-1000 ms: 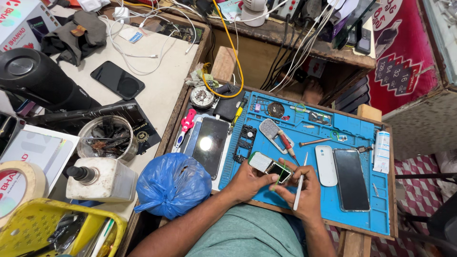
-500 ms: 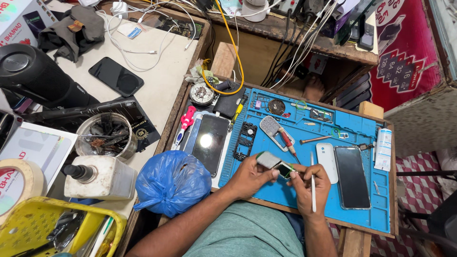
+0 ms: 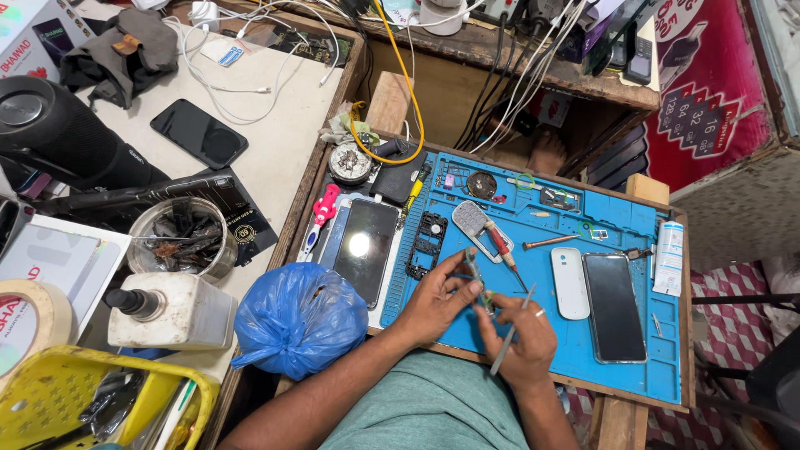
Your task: The person holds a small green circuit board and uses a metal tool to scrape or clean its surface. The person repeatedly turns the board over and continues scraping different areas.
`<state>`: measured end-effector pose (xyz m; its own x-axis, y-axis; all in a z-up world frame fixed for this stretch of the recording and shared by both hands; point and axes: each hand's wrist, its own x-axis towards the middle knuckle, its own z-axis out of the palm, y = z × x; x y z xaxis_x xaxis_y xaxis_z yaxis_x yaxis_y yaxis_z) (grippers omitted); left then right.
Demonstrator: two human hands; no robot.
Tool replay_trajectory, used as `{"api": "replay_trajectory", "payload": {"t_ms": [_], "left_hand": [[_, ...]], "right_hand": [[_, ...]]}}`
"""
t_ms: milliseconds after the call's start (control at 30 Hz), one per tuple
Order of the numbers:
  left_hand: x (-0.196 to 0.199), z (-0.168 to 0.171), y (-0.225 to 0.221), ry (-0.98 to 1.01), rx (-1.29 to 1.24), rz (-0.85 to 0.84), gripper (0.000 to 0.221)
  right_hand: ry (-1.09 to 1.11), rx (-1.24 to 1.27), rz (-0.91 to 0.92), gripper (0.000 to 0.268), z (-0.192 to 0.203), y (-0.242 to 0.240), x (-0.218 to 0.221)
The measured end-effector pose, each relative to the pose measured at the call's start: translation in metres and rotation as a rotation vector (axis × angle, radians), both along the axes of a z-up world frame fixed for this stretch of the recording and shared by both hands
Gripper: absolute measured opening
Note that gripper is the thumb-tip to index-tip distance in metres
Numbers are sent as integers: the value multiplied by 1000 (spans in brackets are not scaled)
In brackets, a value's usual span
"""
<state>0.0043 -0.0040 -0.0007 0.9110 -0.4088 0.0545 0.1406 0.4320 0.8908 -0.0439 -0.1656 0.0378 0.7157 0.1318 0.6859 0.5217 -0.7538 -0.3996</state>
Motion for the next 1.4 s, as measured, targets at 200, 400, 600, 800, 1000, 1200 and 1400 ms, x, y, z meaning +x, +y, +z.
{"api": "replay_trajectory", "payload": {"t_ms": [200, 400, 600, 800, 1000, 1200, 1400], "left_hand": [[2, -7, -1, 25, -30, -49, 57], [3, -8, 2, 149, -46, -90, 60], [4, -12, 2, 150, -153, -71, 62], [1, -11, 9, 32, -78, -220, 63], [-4, 11, 12, -32, 156, -258, 66], [-11, 27, 15, -203, 294, -235, 74], [-12, 36, 12, -310, 360, -40, 79]], "right_hand": [[9, -85, 116, 40, -3, 0, -4], [71, 147, 167, 46, -14, -9, -8], [119, 381, 206, 35, -21, -17, -10], [179, 552, 31, 17, -23, -17, -2], [332, 774, 65, 20, -27, -24, 6], [486, 766, 55, 21, -33, -32, 7], [524, 832, 39, 20, -31, -34, 7]]}}
